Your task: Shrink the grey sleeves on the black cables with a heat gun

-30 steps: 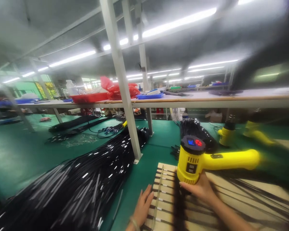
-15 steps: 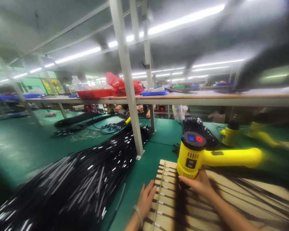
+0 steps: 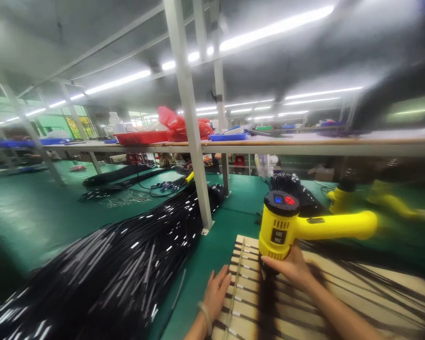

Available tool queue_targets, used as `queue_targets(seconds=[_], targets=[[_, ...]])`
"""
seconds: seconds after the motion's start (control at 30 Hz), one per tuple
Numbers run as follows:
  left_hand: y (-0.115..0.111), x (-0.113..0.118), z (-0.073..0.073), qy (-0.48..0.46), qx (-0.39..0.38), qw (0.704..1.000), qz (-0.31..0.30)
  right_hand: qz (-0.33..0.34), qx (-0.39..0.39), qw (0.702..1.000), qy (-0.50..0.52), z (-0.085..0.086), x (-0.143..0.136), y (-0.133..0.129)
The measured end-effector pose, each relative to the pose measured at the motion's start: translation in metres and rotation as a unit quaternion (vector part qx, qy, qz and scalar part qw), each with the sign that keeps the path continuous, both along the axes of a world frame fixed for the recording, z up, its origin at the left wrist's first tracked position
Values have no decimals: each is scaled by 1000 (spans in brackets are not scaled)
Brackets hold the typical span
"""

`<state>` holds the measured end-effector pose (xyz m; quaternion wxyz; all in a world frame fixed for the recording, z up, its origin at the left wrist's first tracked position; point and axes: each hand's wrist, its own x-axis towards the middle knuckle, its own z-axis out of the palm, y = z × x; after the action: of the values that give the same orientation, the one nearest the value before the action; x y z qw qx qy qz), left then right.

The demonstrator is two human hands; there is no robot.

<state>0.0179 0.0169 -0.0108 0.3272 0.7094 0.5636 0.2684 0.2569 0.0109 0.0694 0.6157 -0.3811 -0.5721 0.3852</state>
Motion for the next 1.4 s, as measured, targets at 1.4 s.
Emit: queue_targets(seconds=[1.4], targets=[[-5, 1, 4, 13, -6, 1000, 19, -20, -10, 997, -68, -5, 9, -12]])
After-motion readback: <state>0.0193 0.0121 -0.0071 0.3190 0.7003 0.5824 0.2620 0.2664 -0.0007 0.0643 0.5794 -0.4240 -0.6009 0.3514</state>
